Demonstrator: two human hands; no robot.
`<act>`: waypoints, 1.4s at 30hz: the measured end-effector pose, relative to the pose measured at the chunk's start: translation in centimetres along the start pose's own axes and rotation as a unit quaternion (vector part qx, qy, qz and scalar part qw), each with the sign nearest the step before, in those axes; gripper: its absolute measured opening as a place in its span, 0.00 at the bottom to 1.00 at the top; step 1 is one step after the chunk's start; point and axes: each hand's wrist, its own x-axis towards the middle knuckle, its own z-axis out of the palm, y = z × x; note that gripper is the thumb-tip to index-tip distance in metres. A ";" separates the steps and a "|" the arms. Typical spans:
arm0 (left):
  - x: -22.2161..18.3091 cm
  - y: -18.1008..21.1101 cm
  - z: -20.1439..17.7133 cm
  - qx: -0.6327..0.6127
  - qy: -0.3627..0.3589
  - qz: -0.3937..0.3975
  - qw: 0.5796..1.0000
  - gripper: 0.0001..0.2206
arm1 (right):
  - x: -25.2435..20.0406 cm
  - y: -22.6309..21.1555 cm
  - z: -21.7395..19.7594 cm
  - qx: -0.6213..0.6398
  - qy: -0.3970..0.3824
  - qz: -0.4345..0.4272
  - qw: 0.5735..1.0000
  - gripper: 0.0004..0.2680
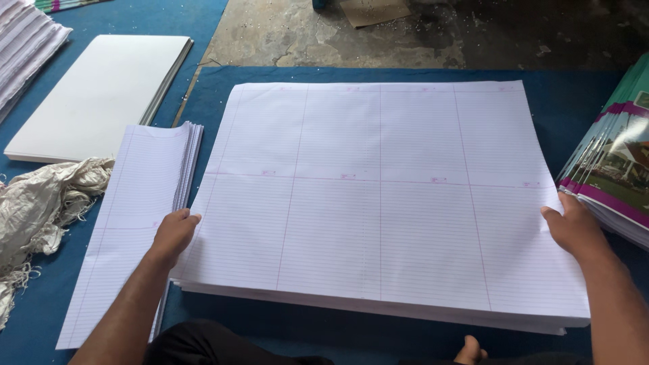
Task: The person folds large lined paper sheets in half using a small wooden block to press the crease. They then separate the folded sheets and place them into a stack on the left side of the workspace.
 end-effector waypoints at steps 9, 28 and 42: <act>4.8 4.0 -1.2 -0.055 -0.010 -0.102 0.993 0.30 | 3.5 -2.1 -1.4 0.132 0.019 0.010 0.991 0.30; 9.8 17.9 2.6 0.018 -0.009 -0.046 0.999 0.22 | 11.0 -7.6 -0.6 0.046 -0.047 0.138 0.988 0.28; 5.5 16.7 3.2 0.050 0.041 0.052 0.997 0.18 | 5.6 -12.4 -4.5 0.010 -0.013 0.090 0.996 0.26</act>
